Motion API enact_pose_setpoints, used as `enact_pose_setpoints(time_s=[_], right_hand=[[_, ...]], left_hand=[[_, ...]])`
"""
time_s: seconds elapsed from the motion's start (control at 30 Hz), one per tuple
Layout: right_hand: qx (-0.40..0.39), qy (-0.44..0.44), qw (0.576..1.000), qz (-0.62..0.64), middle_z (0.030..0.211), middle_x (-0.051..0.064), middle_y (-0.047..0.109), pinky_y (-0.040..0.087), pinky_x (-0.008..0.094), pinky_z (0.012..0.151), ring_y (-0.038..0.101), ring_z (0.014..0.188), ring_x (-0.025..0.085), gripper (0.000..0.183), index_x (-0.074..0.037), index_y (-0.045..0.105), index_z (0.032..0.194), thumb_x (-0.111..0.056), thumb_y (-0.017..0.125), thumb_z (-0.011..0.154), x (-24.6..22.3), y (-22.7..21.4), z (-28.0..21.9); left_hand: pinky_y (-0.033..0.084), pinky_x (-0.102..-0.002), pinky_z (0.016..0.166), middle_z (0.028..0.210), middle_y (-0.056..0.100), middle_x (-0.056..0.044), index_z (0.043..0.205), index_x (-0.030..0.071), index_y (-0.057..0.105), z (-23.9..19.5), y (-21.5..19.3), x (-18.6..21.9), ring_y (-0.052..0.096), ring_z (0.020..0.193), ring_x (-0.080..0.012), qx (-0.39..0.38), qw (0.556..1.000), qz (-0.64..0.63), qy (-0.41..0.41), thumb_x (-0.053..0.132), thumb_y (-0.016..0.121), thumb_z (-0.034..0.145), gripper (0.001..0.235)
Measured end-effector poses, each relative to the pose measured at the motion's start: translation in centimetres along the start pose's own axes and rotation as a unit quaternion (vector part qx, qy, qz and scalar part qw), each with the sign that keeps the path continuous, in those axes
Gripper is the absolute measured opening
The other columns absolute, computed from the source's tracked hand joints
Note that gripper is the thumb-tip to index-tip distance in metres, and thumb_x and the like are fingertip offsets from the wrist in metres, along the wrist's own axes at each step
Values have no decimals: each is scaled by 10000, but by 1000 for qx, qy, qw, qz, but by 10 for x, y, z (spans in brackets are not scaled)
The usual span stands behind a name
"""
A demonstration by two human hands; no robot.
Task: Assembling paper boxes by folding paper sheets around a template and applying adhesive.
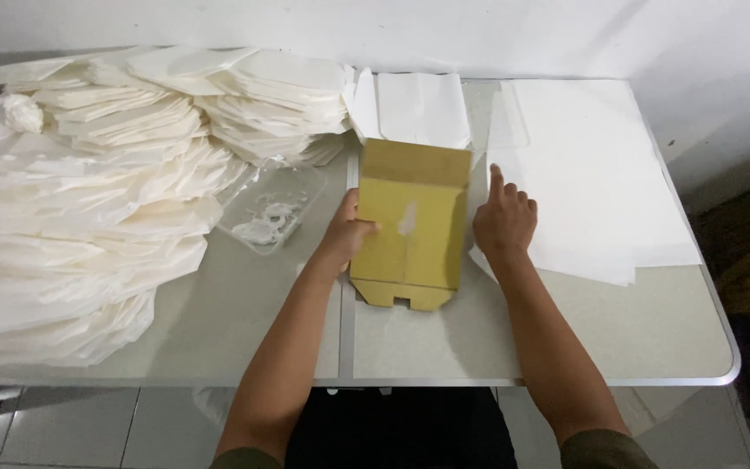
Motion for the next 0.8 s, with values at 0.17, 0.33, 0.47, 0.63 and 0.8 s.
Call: enact_pose_setpoints(time_s=[0.17,0.33,0.47,0.63,0.8], right_hand=[[19,-17,998,64,1086,87,668,515,407,984,716,1015,254,608,-162,363,1562,-114,481,968,-21,-34,-17],[148,-97,968,176,968,112,621,593,370,652,699,703,242,607,-136,366,1535,-39,500,952,-28,-38,-26],[162,-137,960,185,941,97,612,575,351,579,672,643,224,609,-123,379,1530,-43,493,938,-40,-38,-31],[118,-215,934,258,918,114,599,553,414,530,660,617,281,653,-110,390,1544,-14,516,911,-60,-50,-38],[104,-289,875,375,836,103,618,610,441,633,681,644,302,566,-59,549,1414,61,580,861,-80,-90,-61]], left_hand=[[509,-472,879,1126,667,-203,1316,78,501,-5,-2,14,669,984,-313,80,996,22,15,-16,554,810,517],[406,-521,1134,1420,501,-216,1488,84,330,-4,11,10,505,1347,-352,145,982,-6,121,93,564,859,671],[517,-519,1022,1277,600,-216,1439,46,352,12,2,-38,599,1210,-289,176,949,20,262,140,584,936,562],[602,-403,683,938,650,-171,1191,-82,543,4,-15,-16,705,833,-379,371,743,202,519,152,736,906,417],[615,-432,689,987,692,-214,1289,-86,494,-11,-32,6,726,826,-401,383,713,190,556,104,674,945,432]])
Point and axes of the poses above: each hand's wrist, its own z-axis towards the middle knuckle, its own y-axis out of the palm, x = y × z, the point moved 2 cm from there along z, towards the middle knuckle
